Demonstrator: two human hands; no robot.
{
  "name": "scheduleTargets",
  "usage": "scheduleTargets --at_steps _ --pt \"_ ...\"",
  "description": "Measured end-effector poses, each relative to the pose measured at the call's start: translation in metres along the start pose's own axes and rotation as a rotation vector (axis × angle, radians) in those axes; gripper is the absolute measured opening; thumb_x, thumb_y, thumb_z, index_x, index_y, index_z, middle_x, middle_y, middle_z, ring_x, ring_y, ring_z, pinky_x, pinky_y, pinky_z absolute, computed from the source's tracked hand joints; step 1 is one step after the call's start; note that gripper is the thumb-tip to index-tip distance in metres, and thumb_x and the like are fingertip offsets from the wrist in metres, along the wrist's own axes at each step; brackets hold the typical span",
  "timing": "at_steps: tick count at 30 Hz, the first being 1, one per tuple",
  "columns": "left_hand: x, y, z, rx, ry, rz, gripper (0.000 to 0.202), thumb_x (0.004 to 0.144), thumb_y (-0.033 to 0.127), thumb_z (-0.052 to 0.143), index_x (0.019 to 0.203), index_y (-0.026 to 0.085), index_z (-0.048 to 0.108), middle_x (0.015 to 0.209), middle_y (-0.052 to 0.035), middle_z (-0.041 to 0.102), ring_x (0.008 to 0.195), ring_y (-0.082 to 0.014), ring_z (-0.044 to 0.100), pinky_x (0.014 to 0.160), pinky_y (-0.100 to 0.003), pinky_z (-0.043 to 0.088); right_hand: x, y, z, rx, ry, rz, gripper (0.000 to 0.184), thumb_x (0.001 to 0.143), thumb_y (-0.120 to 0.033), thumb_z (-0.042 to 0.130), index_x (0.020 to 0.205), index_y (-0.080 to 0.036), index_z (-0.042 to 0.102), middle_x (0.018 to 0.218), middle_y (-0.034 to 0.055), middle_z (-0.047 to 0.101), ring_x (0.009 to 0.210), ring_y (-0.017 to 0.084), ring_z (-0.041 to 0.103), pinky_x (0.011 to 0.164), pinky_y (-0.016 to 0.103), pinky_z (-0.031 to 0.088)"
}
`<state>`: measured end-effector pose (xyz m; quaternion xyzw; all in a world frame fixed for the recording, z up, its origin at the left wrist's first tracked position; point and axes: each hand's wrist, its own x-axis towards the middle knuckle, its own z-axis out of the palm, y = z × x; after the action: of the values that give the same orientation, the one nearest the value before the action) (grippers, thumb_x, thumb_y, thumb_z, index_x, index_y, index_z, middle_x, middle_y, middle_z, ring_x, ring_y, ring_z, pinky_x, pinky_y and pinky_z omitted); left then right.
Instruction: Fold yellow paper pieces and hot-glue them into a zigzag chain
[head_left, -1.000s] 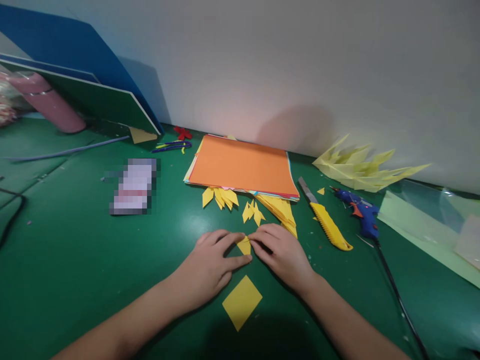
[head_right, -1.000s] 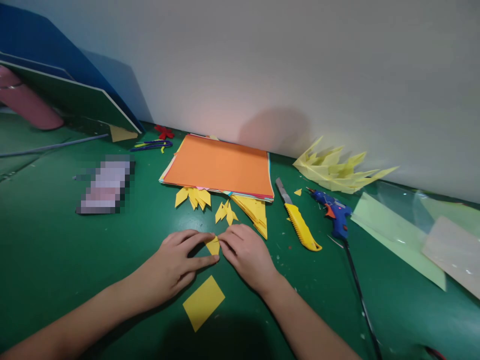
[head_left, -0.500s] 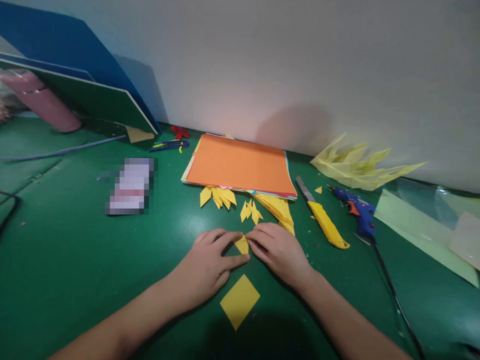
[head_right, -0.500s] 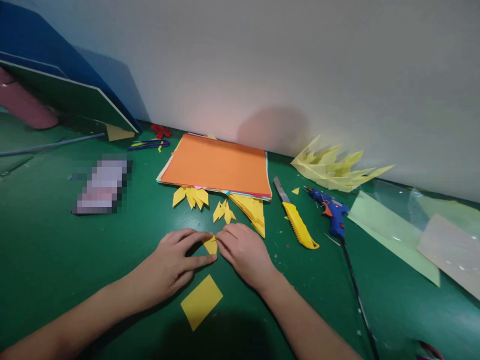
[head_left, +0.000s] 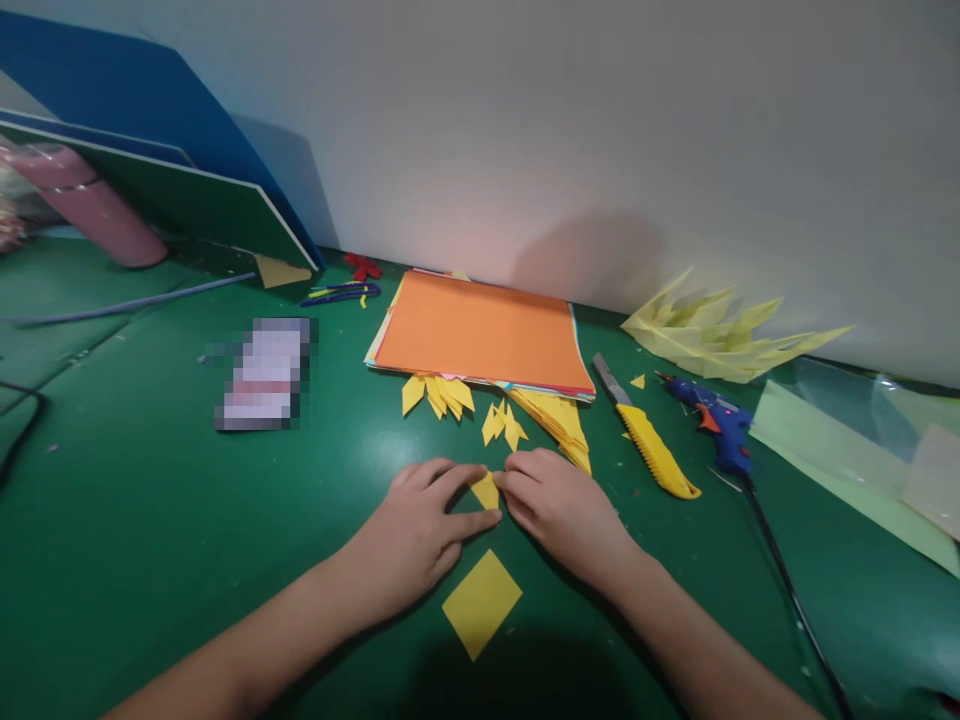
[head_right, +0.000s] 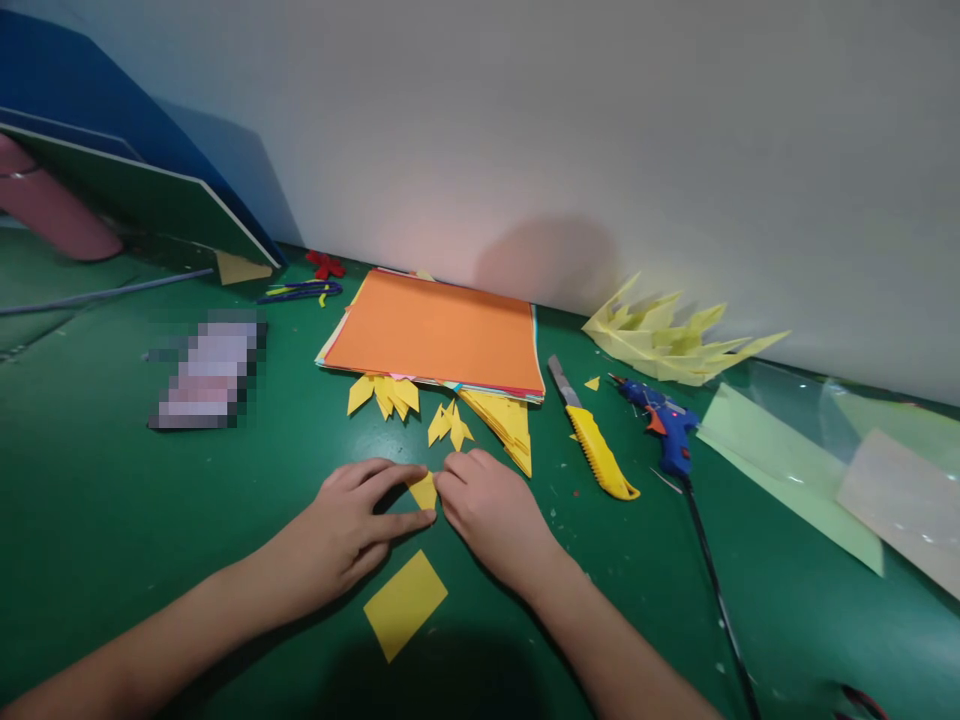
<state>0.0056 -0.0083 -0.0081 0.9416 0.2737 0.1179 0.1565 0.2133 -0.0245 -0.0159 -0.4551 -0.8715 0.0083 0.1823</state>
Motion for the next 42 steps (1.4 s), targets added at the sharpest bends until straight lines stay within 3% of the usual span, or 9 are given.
scheduleTargets --at_steps 6,10,14,19,25,29,34,42 --pt "0.0 0.0 0.0 0.005 -0.013 -0.004 0.047 0.08 0.006 0.047 0.118 0.031 0.061 0.13 -0.0097 0.05 0.113 -0.0312 0.046 0.086 -0.05 0.043 0.0 -0.004 -0.003 0.041 -0.011 0.035 0.017 0.083 -0.009 0.047 0.075 -0.017 0.059 0.079 0.0073 0.059 0.073 0.021 0.05 0.065 0.031 0.042" --pt "-0.001 0.0 0.0 0.004 -0.011 -0.01 0.048 0.08 0.007 0.048 0.119 0.032 0.06 0.131 -0.0086 0.048 0.112 -0.0301 0.045 0.086 -0.049 0.043 -0.002 -0.006 0.001 0.148 0.124 0.082 0.017 0.079 -0.009 0.045 0.068 -0.018 0.055 0.073 0.0069 0.058 0.068 0.02 0.049 0.06 0.031 0.042" --pt "-0.001 0.003 0.002 0.048 0.017 -0.011 0.047 0.08 0.007 0.048 0.12 0.032 0.058 0.124 -0.01 0.049 0.108 -0.0288 0.047 0.085 -0.048 0.044 -0.002 -0.008 0.002 0.292 0.244 0.056 0.017 0.084 -0.01 0.045 0.089 -0.018 0.059 0.085 0.0073 0.064 0.078 0.019 0.055 0.07 0.032 0.047" --pt "0.0 0.003 0.001 0.092 0.07 -0.022 0.042 0.08 0.006 0.045 0.115 0.024 0.059 0.112 -0.011 0.054 0.1 -0.0259 0.05 0.083 -0.043 0.045 0.0 -0.011 0.0 0.342 0.135 0.009 0.018 0.087 -0.016 0.047 0.103 -0.018 0.054 0.092 0.0079 0.066 0.085 0.021 0.059 0.076 0.036 0.05" --pt "-0.001 -0.01 -0.007 -0.101 0.132 -0.054 0.029 0.084 0.003 0.036 0.095 0.017 0.058 0.099 -0.0062 0.066 0.09 -0.0211 0.053 0.081 -0.038 0.041 0.001 -0.011 -0.001 0.263 0.056 0.042 0.023 0.087 -0.036 0.055 0.101 -0.017 0.055 0.099 0.0119 0.066 0.098 0.027 0.059 0.083 0.043 0.048" --pt "0.0 -0.016 -0.008 -0.089 0.2 -0.113 0.03 0.085 0.004 0.034 0.096 0.017 0.058 0.094 -0.0062 0.064 0.089 -0.0216 0.051 0.08 -0.038 0.037 0.003 -0.009 0.0 0.236 0.028 0.043 0.013 0.092 -0.023 0.048 0.1 -0.018 0.057 0.099 0.0092 0.068 0.109 0.027 0.056 0.09 0.044 0.043" --pt "0.002 -0.016 -0.006 -0.011 0.163 -0.06 0.038 0.084 0.004 0.033 0.104 0.02 0.061 0.101 -0.0071 0.064 0.092 -0.0225 0.05 0.08 -0.038 0.034 0.003 -0.004 0.002 0.244 -0.008 0.002 0.028 0.089 -0.006 0.039 0.104 -0.02 0.058 0.106 0.0052 0.069 0.118 0.024 0.052 0.096 0.044 0.037" --pt "0.002 -0.013 -0.008 -0.056 0.097 0.016 0.037 0.085 0.002 0.034 0.105 0.019 0.061 0.107 -0.0057 0.068 0.102 -0.0212 0.053 0.088 -0.039 0.032 0.0 -0.001 0.004 0.22 0.033 -0.026 0.03 0.088 -0.003 0.039 0.091 -0.022 0.062 0.108 0.0038 0.07 0.112 0.023 0.055 0.088 0.04 0.039"
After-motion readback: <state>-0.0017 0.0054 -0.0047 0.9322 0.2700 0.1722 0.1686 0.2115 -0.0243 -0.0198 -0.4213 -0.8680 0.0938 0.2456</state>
